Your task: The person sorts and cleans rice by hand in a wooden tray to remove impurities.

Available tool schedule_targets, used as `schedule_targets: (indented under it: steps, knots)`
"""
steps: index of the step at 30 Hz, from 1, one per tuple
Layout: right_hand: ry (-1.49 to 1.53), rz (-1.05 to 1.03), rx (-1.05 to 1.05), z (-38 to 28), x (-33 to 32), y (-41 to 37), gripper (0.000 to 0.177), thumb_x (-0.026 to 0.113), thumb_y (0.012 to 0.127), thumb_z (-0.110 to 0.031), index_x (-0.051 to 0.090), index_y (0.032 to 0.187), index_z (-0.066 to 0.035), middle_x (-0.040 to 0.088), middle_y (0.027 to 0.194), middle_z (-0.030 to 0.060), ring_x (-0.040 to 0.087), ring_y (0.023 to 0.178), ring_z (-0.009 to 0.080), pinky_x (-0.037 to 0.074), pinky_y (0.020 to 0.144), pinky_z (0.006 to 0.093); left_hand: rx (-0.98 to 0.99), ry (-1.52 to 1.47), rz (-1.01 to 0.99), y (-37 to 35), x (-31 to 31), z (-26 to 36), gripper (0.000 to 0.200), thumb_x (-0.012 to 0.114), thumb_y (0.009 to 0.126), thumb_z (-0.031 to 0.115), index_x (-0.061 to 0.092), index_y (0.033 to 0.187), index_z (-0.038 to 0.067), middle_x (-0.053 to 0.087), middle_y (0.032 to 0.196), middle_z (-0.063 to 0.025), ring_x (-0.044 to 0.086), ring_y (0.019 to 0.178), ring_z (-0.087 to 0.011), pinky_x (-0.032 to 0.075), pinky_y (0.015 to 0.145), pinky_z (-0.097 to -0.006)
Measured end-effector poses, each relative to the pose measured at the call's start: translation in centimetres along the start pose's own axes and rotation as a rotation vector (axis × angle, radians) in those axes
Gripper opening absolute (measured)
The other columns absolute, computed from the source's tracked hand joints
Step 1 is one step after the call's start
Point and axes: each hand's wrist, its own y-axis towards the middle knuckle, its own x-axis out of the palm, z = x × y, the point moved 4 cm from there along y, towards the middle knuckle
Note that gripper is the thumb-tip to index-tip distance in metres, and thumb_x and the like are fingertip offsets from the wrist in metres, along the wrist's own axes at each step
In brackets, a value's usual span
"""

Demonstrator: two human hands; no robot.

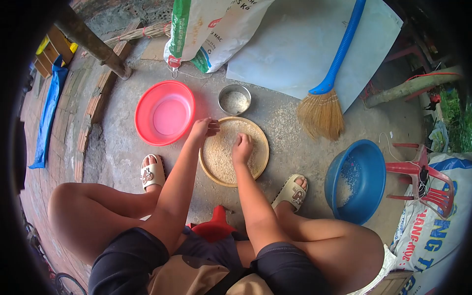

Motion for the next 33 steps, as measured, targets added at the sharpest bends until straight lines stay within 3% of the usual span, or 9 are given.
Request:
schedule_targets:
  steps: [2,9,13,15,19,21,26,30,33]
  knots:
    - [0.045,0.183,0.037,-3.1,-0.6,0.8,0.01,0.053,0.086,-0.008,0.061,0.089,-0.004,0.06,0.088,0.0139,0.059,0.083,0.031,0.047,0.074,0.0398,-0.086,-0.034,0.011,-0.4,0.7,-1.1,0.036,0.038,0.094,0.024,0.062,0.095,-0.003,0.065,0.086,-0.0149,0.064,0.075,-0.0238,0.052,0.066,-0.0341]
    - [0.208,0.094,-0.092,-7.3,1.1,2.3,0.021,0.052,0.082,-0.007,0.058,0.102,-0.004,0.058,0.097,0.0162,0.054,0.091,0.035,0.042,0.081,0.0452,-0.191,-0.62,-0.082,0.8,1.5,-2.4,0.031,0.034,0.094,0.02,0.055,0.096,-0.002,0.063,0.093,-0.0188,0.063,0.086,-0.0281,0.052,0.08,-0.0362]
    - [-0.262,-0.193,-0.059,-1.7,0.6,3.2,0.044,0.06,0.083,-0.018,0.048,0.125,-0.007,0.054,0.112,0.0177,0.048,0.107,0.035,0.038,0.093,0.0436,-0.11,-0.537,0.072,-0.6,1.0,0.2,0.031,0.035,0.093,0.018,0.055,0.096,-0.005,0.062,0.097,-0.0209,0.061,0.095,-0.032,0.05,0.088,-0.0403]
    - [-0.248,-0.272,-0.283,-0.2,-0.3,2.5,0.034,0.061,0.082,-0.014,0.055,0.114,-0.007,0.056,0.107,0.0153,0.052,0.101,0.0326,0.041,0.089,0.0421,-0.119,-0.502,0.056,-0.8,0.8,0.3,0.031,0.035,0.093,0.018,0.055,0.097,-0.005,0.063,0.098,-0.0209,0.062,0.095,-0.0313,0.05,0.088,-0.04]
    - [-0.101,-0.23,-0.014,2.3,1.0,2.2,0.017,0.059,0.081,-0.008,0.06,0.098,-0.006,0.059,0.096,0.0134,0.057,0.089,0.0309,0.045,0.079,0.0403,-0.13,-0.42,0.075,-0.9,0.3,-0.9,0.031,0.035,0.093,0.019,0.055,0.098,-0.005,0.062,0.1,-0.0194,0.062,0.095,-0.031,0.051,0.086,-0.0397]
    - [0.105,0.147,0.022,0.6,1.5,1.9,0.005,0.057,0.08,-0.003,0.06,0.085,-0.004,0.06,0.085,0.0127,0.058,0.079,0.0316,0.046,0.071,0.0409,-0.152,-0.411,0.087,-0.9,0.4,-1.7,0.031,0.035,0.093,0.018,0.055,0.098,-0.004,0.062,0.1,-0.0188,0.061,0.094,-0.0309,0.051,0.085,-0.0395]
    - [0.335,-0.108,-0.183,-7.5,3.8,1.3,0.014,0.054,0.078,-0.001,0.061,0.09,-0.004,0.059,0.087,0.0133,0.057,0.083,0.0312,0.046,0.076,0.0387,-0.154,-0.534,-0.094,1.8,-0.5,-4.1,0.033,0.03,0.093,0.02,0.053,0.095,-0.003,0.062,0.094,-0.0186,0.063,0.084,-0.029,0.052,0.08,-0.039]
    - [0.023,0.021,-0.193,-7.5,0.4,2.4,0.031,0.054,0.072,0.002,0.059,0.101,-0.007,0.055,0.102,0.0115,0.051,0.099,0.0323,0.041,0.087,0.0419,-0.24,-0.723,0.002,2.0,-1.8,-3.1,0.033,0.029,0.093,0.021,0.054,0.095,-0.001,0.063,0.093,-0.0167,0.064,0.084,-0.0268,0.053,0.078,-0.0389]
    - [-0.485,-0.094,0.154,-0.4,-0.4,1.9,0.034,0.058,0.085,-0.021,0.054,0.116,-0.008,0.048,0.126,0.0081,0.046,0.111,0.0296,0.038,0.096,0.0427,-0.203,-0.634,0.09,0.8,-1.8,-1.8,0.034,0.028,0.092,0.019,0.055,0.095,-0.001,0.063,0.094,-0.0149,0.063,0.086,-0.0266,0.053,0.078,-0.0381]
